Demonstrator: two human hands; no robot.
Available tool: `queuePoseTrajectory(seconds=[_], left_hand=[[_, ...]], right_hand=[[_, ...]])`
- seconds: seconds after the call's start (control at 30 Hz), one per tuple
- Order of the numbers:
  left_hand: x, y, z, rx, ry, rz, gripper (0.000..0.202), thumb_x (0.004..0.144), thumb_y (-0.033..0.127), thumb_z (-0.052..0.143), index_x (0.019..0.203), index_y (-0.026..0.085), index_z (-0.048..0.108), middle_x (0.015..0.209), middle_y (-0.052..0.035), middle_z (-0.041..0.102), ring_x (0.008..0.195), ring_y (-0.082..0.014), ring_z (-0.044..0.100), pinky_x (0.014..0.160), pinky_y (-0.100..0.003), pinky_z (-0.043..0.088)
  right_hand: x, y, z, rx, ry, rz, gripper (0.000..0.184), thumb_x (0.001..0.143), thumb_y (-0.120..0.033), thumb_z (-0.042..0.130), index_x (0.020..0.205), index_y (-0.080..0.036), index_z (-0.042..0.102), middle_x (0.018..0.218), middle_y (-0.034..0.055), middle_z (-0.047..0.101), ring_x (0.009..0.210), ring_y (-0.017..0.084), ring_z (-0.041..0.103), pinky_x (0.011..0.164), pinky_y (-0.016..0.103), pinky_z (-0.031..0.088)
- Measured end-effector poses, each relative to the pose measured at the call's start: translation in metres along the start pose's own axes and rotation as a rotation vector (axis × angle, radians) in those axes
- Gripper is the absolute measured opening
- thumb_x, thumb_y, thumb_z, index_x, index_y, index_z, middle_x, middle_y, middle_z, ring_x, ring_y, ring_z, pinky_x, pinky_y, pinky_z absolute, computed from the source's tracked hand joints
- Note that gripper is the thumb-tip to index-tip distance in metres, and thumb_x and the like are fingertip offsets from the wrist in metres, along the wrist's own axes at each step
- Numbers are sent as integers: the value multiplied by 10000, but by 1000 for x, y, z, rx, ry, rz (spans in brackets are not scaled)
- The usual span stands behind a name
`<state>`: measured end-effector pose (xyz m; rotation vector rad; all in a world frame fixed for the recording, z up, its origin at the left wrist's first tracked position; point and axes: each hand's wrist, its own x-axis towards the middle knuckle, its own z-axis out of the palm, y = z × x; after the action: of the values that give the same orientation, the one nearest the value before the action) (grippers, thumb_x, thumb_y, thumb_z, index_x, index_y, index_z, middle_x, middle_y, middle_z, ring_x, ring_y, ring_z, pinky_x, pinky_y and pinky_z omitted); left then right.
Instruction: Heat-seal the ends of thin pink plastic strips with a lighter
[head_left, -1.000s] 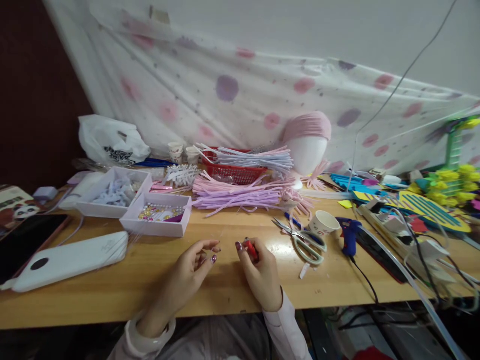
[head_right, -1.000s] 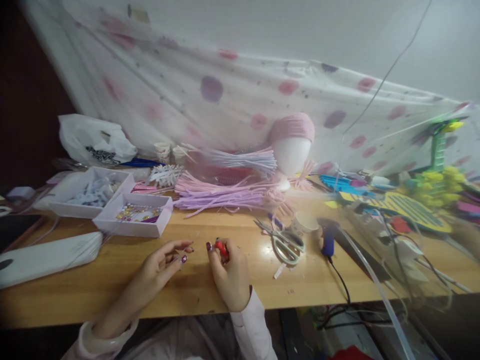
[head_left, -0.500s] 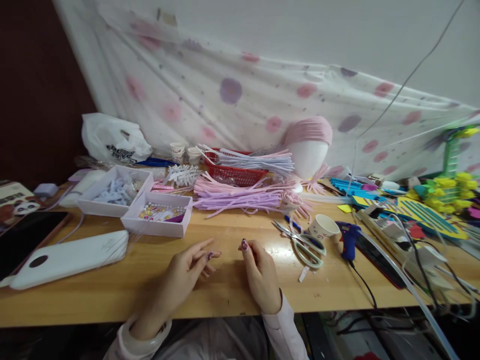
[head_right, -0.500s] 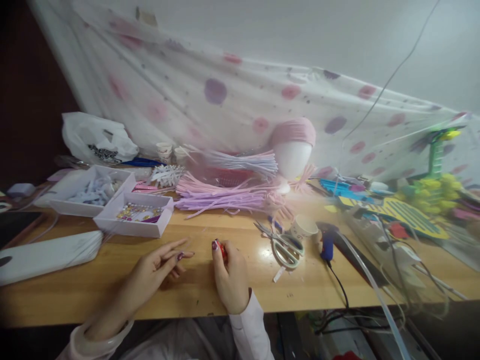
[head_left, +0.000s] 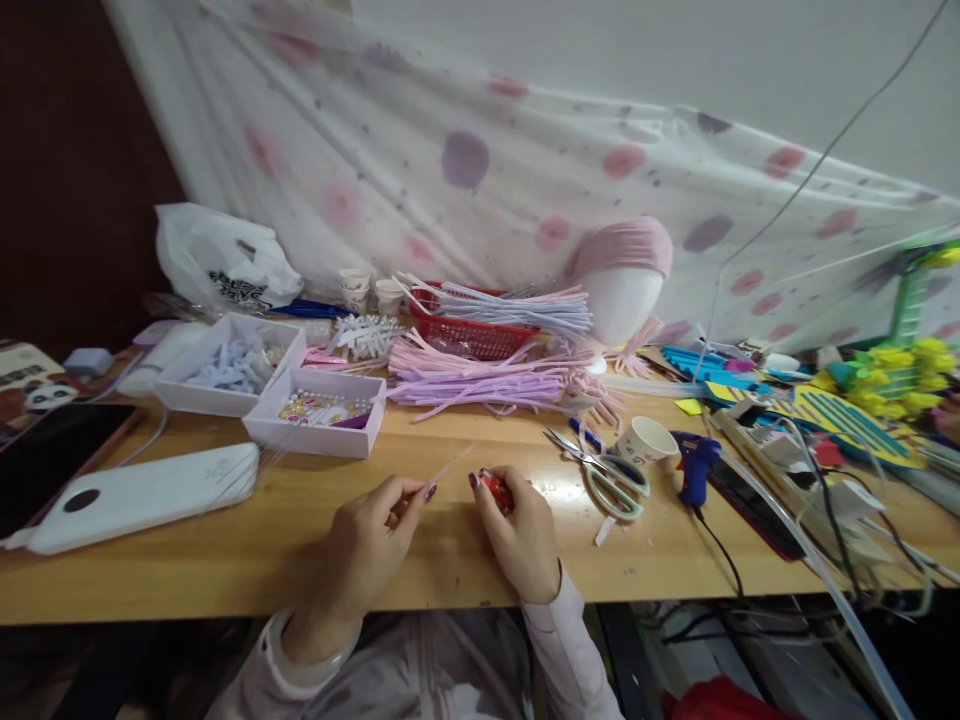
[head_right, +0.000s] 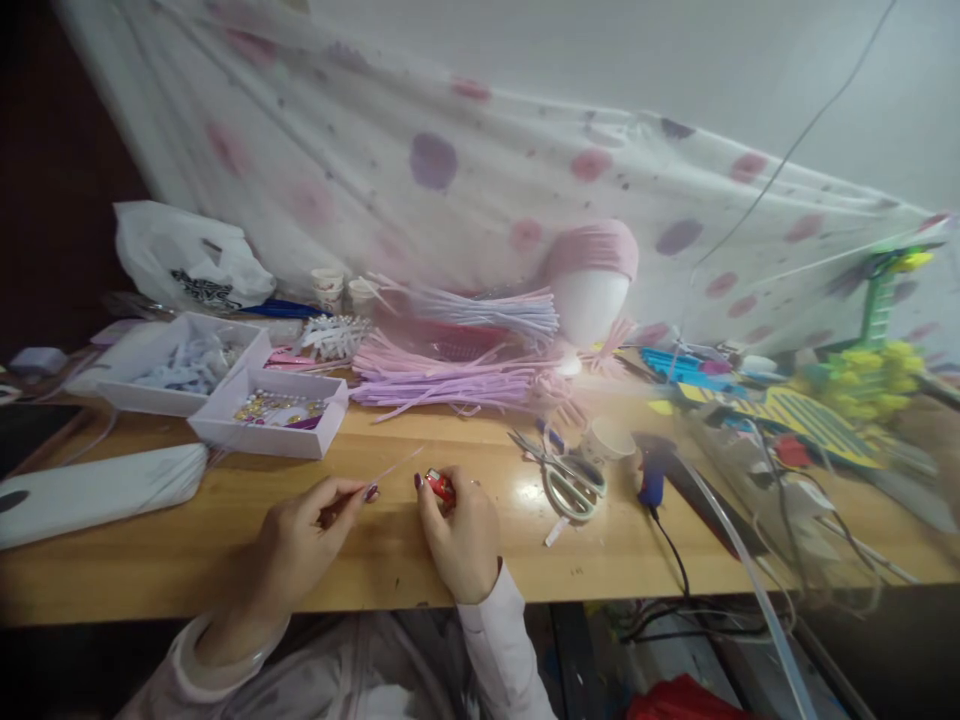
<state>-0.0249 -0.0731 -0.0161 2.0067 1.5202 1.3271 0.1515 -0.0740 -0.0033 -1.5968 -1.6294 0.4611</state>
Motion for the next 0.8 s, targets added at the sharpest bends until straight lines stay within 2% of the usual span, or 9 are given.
queuePoseTrajectory(seconds=[0.17,0.4,0.5,0.57,0.7,0.8], left_hand=[[-2,3,3,14,26,106,127,860,266,533,833,203,640,714,17,703,506,-63,570,526,-157,430],[-4,6,2,32,16,133,143,869,259,519,833,194,642,704,6,698,500,-61,550,534,-162,434],[-1,8,0,73,41,135,133,861,250,526,824,194,641,648,21,673,489,-61,544,532,-162,426],[5,11,-4,105,63,180,120,854,229,533,821,192,642,609,33,648,474,-60,534,520,-161,413],[29,24,-23,173,117,351,121,851,199,524,828,185,642,590,33,624,474,-64,524,526,-168,405],[51,34,-41,199,213,454,112,848,201,524,820,186,631,573,38,605,476,-67,522,541,-170,414]], right_hand=[[-1,2,0,-51,30,-17,260,871,-411,481,812,-180,585,651,29,606,607,170,528,569,261,334],[3,3,-4,44,28,10,295,885,-426,449,772,-180,567,619,6,536,593,152,472,563,263,308],[9,3,-7,252,20,96,407,883,-500,407,635,-187,482,560,-18,439,554,131,413,531,261,288],[15,3,-9,440,-15,219,477,862,-563,381,554,-198,393,503,-37,344,480,107,332,466,253,243],[28,1,-18,951,-215,521,526,783,-640,379,492,-216,272,431,-88,168,374,61,94,366,221,86],[39,-6,-27,1218,-319,595,501,753,-610,411,486,-209,273,403,-101,153,358,52,51,339,190,59]])
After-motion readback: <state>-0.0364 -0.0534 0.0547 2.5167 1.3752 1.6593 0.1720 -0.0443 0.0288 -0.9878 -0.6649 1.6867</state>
